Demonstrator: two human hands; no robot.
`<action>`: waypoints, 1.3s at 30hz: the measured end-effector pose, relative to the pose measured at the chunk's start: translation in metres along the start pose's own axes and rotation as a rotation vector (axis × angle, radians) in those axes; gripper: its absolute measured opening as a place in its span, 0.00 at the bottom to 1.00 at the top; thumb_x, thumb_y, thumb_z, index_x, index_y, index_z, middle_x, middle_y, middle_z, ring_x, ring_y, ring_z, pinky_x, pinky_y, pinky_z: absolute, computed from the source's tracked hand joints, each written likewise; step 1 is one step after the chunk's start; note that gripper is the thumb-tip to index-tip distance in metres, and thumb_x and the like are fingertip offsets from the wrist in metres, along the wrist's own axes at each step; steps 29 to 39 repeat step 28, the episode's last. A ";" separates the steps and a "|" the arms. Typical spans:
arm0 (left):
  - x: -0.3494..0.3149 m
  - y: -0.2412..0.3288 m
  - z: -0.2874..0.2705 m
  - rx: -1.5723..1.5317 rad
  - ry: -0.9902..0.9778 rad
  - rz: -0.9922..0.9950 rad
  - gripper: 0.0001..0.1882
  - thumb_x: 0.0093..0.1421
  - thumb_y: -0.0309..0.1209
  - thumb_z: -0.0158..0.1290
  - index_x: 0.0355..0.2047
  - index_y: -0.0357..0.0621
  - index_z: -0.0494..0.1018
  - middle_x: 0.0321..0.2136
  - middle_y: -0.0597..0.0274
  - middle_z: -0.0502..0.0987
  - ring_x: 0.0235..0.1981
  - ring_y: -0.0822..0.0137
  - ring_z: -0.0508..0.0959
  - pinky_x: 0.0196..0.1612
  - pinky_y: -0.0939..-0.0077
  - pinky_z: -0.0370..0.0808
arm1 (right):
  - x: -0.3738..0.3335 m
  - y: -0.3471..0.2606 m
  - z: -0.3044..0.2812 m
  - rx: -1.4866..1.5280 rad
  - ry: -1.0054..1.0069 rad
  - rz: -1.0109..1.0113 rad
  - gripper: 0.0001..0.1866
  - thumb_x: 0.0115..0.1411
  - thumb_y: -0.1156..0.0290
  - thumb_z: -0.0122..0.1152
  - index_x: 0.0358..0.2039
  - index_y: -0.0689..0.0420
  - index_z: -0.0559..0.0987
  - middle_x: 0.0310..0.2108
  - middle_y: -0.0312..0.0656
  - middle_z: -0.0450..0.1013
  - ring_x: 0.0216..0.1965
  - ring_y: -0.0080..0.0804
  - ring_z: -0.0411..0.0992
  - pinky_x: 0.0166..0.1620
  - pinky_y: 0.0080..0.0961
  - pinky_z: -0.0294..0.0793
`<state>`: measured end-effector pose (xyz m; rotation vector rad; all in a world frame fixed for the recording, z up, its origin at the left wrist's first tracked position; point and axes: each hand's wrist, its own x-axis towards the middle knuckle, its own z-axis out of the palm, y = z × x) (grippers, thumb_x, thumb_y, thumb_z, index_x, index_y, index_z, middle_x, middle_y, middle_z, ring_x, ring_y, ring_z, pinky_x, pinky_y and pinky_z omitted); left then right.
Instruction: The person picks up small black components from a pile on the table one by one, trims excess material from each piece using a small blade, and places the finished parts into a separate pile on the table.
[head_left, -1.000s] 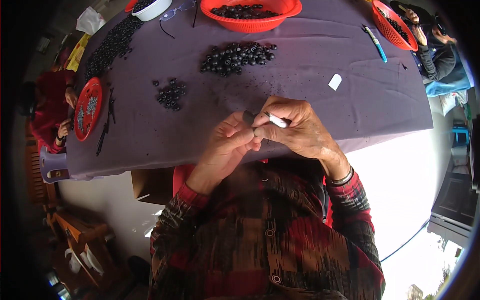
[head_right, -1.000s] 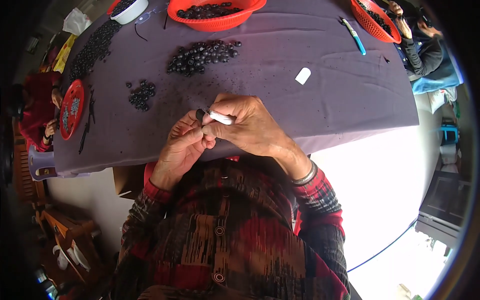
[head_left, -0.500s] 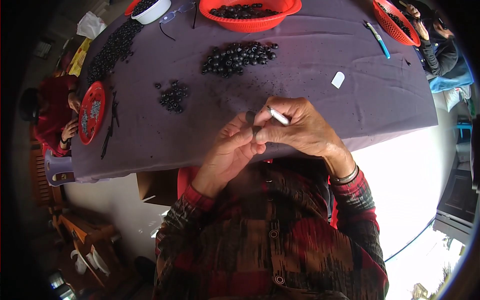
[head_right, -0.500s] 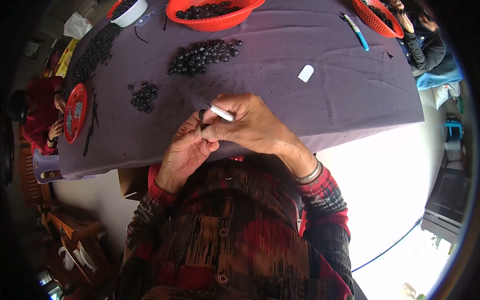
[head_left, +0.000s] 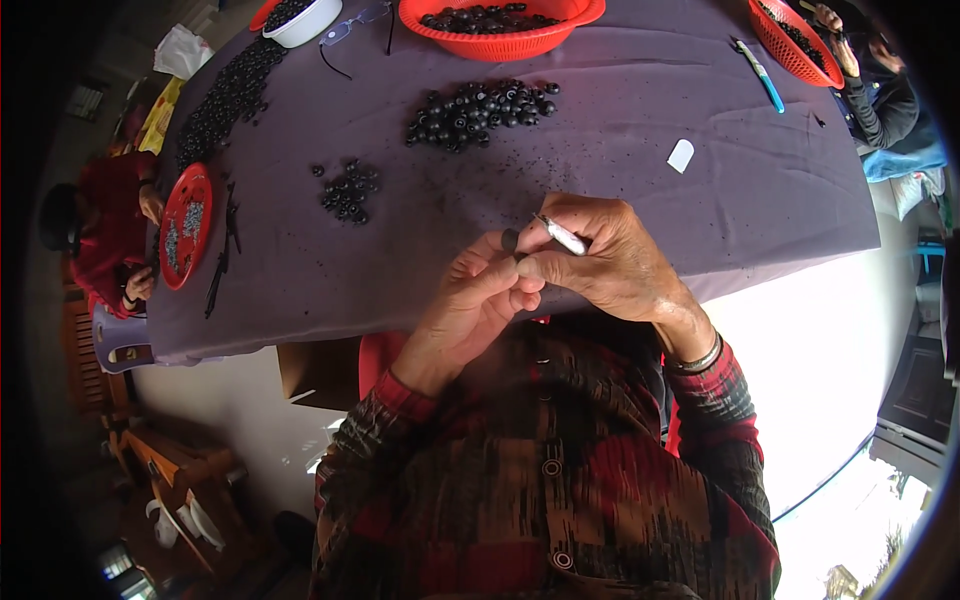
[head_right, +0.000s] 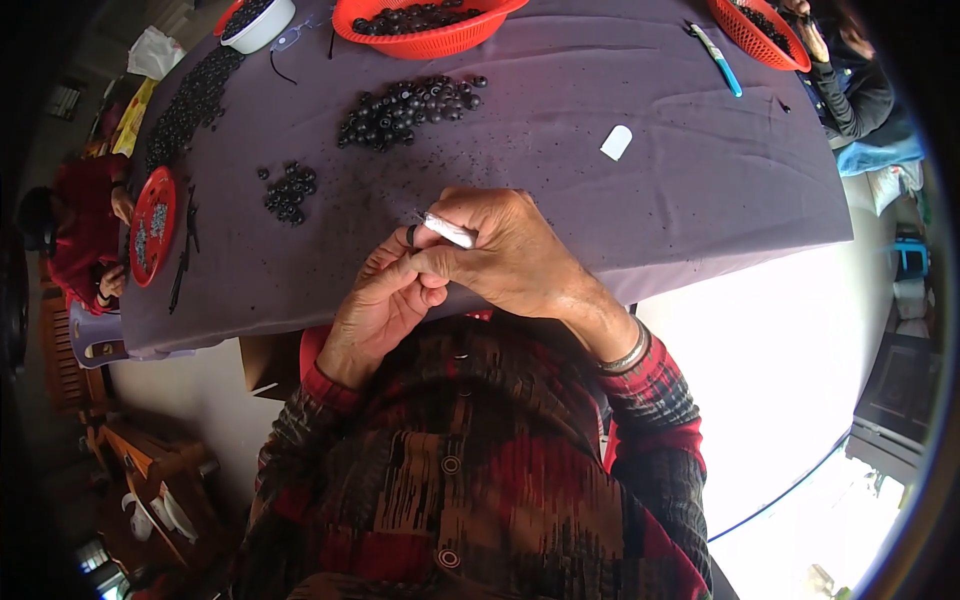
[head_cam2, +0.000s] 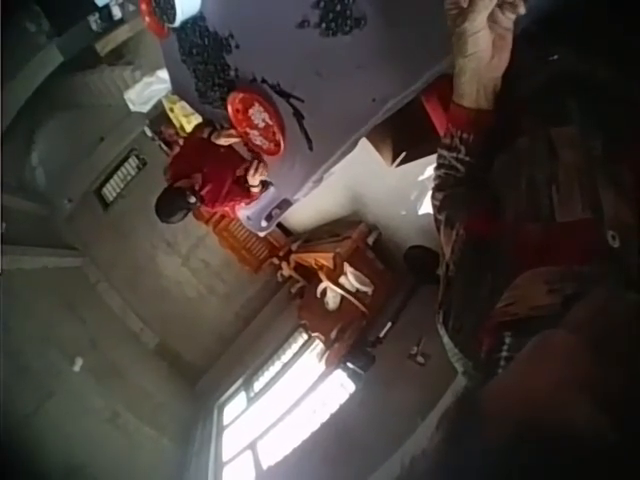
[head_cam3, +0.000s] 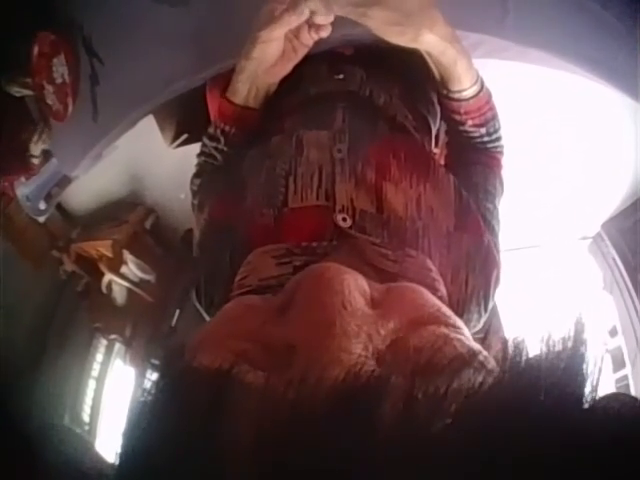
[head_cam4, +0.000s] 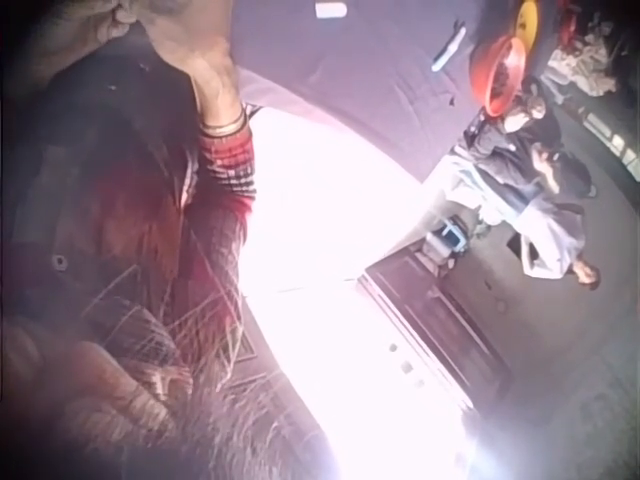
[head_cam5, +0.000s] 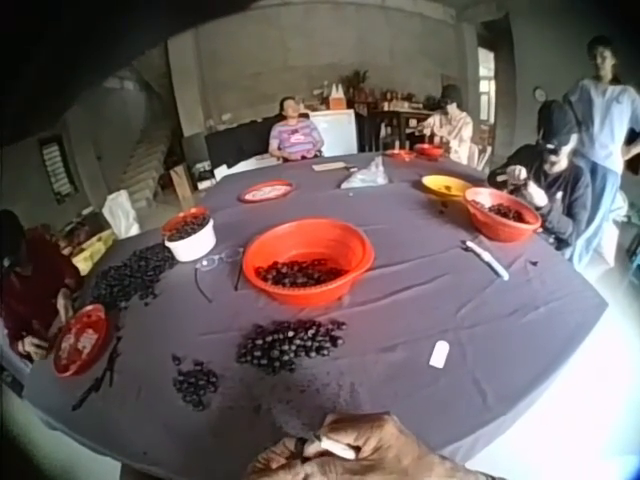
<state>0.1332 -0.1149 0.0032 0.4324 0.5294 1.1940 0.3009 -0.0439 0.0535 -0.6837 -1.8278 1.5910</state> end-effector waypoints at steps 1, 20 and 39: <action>0.001 0.001 0.000 0.018 -0.028 0.018 0.05 0.61 0.27 0.50 0.38 0.42 0.70 0.30 0.64 0.73 0.32 0.73 0.72 0.35 0.77 0.71 | 0.000 0.000 0.000 0.001 -0.002 0.008 0.04 0.52 0.78 0.64 0.27 0.65 0.77 0.23 0.37 0.69 0.26 0.20 0.69 0.29 0.20 0.69; 0.003 -0.002 -0.024 -0.069 -0.094 0.143 0.08 0.63 0.33 0.49 0.41 0.47 0.72 0.36 0.67 0.74 0.38 0.73 0.73 0.40 0.77 0.72 | -0.016 0.012 0.016 -0.348 0.071 -0.275 0.04 0.58 0.72 0.56 0.29 0.58 0.73 0.27 0.44 0.71 0.25 0.47 0.71 0.26 0.34 0.69; 0.002 -0.003 -0.015 -0.067 0.015 0.101 0.06 0.64 0.31 0.48 0.38 0.48 0.74 0.29 0.68 0.76 0.32 0.74 0.74 0.36 0.76 0.72 | -0.014 0.013 0.008 -0.450 0.002 -0.252 0.07 0.60 0.71 0.56 0.34 0.61 0.75 0.28 0.44 0.74 0.28 0.38 0.77 0.31 0.27 0.75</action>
